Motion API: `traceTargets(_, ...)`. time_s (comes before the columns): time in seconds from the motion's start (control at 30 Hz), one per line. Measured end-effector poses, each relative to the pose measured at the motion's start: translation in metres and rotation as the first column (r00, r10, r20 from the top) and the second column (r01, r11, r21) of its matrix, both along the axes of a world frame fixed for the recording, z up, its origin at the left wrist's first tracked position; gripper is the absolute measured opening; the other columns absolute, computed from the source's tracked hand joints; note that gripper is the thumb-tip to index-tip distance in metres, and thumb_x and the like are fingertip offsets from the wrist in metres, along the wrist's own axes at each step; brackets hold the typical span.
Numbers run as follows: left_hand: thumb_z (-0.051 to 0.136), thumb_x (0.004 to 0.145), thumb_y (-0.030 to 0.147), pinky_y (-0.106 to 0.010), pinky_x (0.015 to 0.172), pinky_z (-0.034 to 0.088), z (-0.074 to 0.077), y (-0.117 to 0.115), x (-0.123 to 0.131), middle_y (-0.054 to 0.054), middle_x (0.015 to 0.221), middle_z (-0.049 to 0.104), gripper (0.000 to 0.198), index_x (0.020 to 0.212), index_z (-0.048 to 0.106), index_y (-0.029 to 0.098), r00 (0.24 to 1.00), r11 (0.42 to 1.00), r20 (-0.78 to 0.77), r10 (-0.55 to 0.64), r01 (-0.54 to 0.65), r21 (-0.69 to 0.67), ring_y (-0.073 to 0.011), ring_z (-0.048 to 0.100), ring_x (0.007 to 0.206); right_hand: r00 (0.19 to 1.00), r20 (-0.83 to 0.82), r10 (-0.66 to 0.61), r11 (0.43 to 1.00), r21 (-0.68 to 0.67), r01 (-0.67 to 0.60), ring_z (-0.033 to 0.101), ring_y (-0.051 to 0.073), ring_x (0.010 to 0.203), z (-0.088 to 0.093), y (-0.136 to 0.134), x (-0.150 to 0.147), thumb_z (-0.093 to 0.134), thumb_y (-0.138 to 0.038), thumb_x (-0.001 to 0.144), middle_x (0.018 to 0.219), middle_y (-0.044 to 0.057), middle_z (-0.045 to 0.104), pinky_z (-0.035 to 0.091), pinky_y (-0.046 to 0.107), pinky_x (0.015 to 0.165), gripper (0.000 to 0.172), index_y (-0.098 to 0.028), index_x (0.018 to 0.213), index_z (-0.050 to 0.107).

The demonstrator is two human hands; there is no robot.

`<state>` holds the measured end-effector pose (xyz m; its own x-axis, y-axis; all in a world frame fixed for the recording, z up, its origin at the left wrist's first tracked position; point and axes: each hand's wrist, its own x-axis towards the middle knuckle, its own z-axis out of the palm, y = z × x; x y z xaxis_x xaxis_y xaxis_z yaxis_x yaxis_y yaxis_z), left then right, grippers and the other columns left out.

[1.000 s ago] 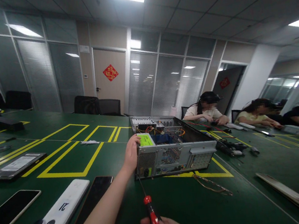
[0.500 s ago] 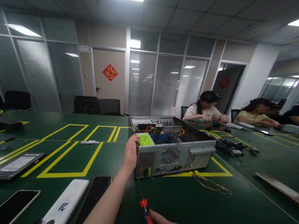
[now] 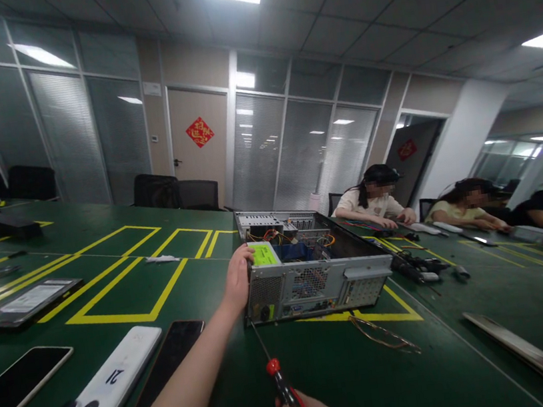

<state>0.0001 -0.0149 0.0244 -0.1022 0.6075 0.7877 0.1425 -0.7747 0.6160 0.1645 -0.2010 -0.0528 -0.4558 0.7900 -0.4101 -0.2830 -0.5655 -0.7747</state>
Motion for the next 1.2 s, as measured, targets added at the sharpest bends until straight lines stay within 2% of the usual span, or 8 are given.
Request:
traceTargets(0.17, 0.026, 0.099, 0.049, -0.043, 0.110, 0.039, -0.001, 0.001, 0.001, -0.010, 0.110, 0.065, 0.043, 0.086, 0.055, 0.020, 1.000, 1.000, 0.006, 0.001, -0.001, 0.010, -0.0227, 0.053, 0.124, 0.998, -0.001, 0.064, 0.997, 0.041, -0.064, 0.051, 0.009, 0.053, -0.003, 0.006, 0.005, 0.084, -0.060, 0.054, 0.070, 0.001, 0.067, 0.029, 0.023, 0.052, 0.074, -0.017, 0.110, 0.059)
traceTargets(0.27, 0.026, 0.099, 0.049, -0.044, 0.110, 0.039, -0.001, 0.001, 0.001, -0.010, 0.110, 0.065, 0.043, 0.086, 0.055, 0.020, 1.000, 1.000, 0.009, -0.002, 0.002, 0.011, -0.0229, 0.053, 0.124, 0.998, -0.015, 0.065, 0.997, 0.040, -0.064, 0.052, 0.009, 0.051, -0.003, 0.007, 0.004, 0.080, -0.065, 0.057, 0.070, 0.001, 0.067, 0.028, 0.023, 0.050, 0.071, -0.018, 0.107, 0.060)
traceTargets(0.6, 0.025, 0.099, 0.048, -0.044, 0.110, 0.040, -0.001, 0.000, 0.000, -0.009, 0.110, 0.066, 0.044, 0.086, 0.056, 0.020, 1.000, 1.000, -0.009, 0.016, -0.016, -0.001, -0.0230, 0.053, 0.124, 0.996, -0.045, 0.080, 0.997, 0.028, -0.079, 0.051, 0.009, 0.046, 0.009, 0.002, -0.002, 0.083, -0.061, 0.052, 0.066, -0.002, 0.067, 0.028, 0.023, 0.050, 0.066, -0.020, 0.098, 0.061)
traceTargets(0.73, 0.025, 0.099, 0.048, -0.044, 0.110, 0.040, -0.001, 0.001, 0.000, -0.010, 0.110, 0.066, 0.044, 0.086, 0.056, 0.020, 1.000, 1.000, -0.006, 0.016, -0.016, -0.002, -0.0229, 0.053, 0.125, 0.996, -0.048, 0.081, 0.996, 0.045, -0.079, 0.057, 0.010, 0.053, 0.013, -0.002, -0.001, 0.084, -0.056, 0.056, 0.067, 0.000, 0.068, 0.031, 0.023, 0.053, 0.060, -0.018, 0.097, 0.062)
traceTargets(0.87, 0.024, 0.099, 0.049, -0.044, 0.110, 0.040, -0.002, 0.002, 0.000, -0.010, 0.110, 0.065, 0.045, 0.087, 0.056, 0.020, 1.000, 1.000, -0.015, 0.010, -0.010, 0.006, -0.0228, 0.053, 0.124, 0.994, -0.112, -0.015, 0.991, 0.127, 0.029, 0.059, 0.010, 0.053, 0.027, -0.008, 0.001, 0.082, -0.053, 0.064, 0.067, 0.000, 0.067, 0.035, 0.022, 0.053, 0.055, -0.017, 0.101, 0.063)
traceTargets(0.97, 0.023, 0.099, 0.049, -0.044, 0.110, 0.040, -0.003, 0.002, 0.000, -0.010, 0.110, 0.066, 0.046, 0.087, 0.056, 0.020, 1.000, 1.000, -0.016, 0.014, -0.014, 0.006, -0.0229, 0.053, 0.124, 0.966, -0.206, -0.156, 0.968, 0.162, 0.190, 0.047, 0.005, 0.037, 0.039, -0.010, 0.003, 0.075, -0.054, 0.073, 0.069, -0.005, 0.065, 0.026, 0.021, 0.040, 0.053, -0.023, 0.112, 0.059)
traceTargets(1.03, 0.023, 0.099, 0.049, -0.044, 0.110, 0.040, -0.003, 0.003, 0.000, -0.010, 0.110, 0.065, 0.045, 0.087, 0.057, 0.020, 1.000, 1.000, -0.015, 0.016, -0.015, 0.009, -0.0227, 0.054, 0.123, 0.940, -0.260, -0.222, 0.946, 0.175, 0.272, 0.037, 0.003, 0.031, 0.043, -0.009, 0.005, 0.073, -0.056, 0.073, 0.068, -0.007, 0.064, 0.020, 0.020, 0.035, 0.051, -0.026, 0.111, 0.059)
traceTargets(1.2, 0.024, 0.099, 0.049, -0.044, 0.111, 0.039, -0.004, 0.004, -0.001, -0.009, 0.110, 0.065, 0.044, 0.088, 0.056, 0.020, 1.000, 1.000, -0.006, 0.001, -0.001, 0.018, -0.0228, 0.053, 0.123, 0.927, -0.304, -0.221, 0.948, 0.157, 0.277, 0.025, 0.001, 0.027, 0.047, -0.007, 0.007, 0.075, -0.058, 0.069, 0.062, -0.009, 0.060, 0.012, 0.018, 0.030, 0.052, -0.026, 0.107, 0.059)
